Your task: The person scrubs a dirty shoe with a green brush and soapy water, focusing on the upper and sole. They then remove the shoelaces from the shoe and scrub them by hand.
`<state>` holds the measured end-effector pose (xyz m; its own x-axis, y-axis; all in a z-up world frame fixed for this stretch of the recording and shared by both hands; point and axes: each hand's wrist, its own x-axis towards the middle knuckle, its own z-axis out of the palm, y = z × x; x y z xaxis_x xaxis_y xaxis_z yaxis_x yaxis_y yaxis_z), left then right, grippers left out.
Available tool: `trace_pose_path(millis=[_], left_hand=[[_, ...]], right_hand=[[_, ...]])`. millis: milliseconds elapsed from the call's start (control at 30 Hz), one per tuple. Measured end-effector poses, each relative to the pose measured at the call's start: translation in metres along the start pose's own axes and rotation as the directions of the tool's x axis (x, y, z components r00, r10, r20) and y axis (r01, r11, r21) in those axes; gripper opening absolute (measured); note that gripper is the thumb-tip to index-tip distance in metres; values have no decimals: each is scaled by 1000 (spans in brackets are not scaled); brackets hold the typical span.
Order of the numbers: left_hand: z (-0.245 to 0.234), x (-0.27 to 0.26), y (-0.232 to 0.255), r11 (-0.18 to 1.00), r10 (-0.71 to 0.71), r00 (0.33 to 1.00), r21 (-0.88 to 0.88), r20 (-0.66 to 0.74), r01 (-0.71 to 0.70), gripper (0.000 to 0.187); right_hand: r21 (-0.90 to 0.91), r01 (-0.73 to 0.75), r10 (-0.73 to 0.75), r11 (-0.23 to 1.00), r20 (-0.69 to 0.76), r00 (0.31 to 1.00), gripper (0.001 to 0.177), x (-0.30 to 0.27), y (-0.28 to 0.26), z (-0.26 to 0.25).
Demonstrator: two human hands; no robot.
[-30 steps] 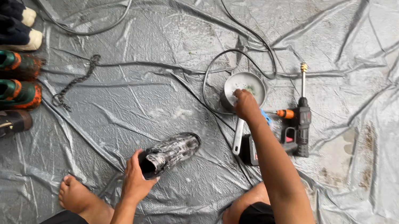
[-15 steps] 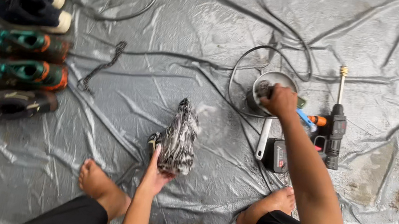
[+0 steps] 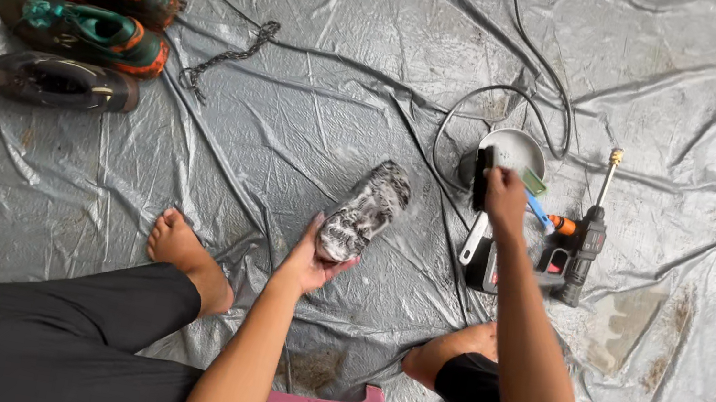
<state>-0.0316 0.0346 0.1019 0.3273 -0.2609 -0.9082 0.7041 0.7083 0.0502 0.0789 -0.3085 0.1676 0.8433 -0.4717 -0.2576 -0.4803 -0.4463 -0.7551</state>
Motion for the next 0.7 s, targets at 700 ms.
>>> trace_pose_path(millis=[700], left_hand=[[47,-53,1,-409,553,437,688,709,-599,88]], right_hand=[[-68,125,-94,990,345,934,56,-158,-22,102]])
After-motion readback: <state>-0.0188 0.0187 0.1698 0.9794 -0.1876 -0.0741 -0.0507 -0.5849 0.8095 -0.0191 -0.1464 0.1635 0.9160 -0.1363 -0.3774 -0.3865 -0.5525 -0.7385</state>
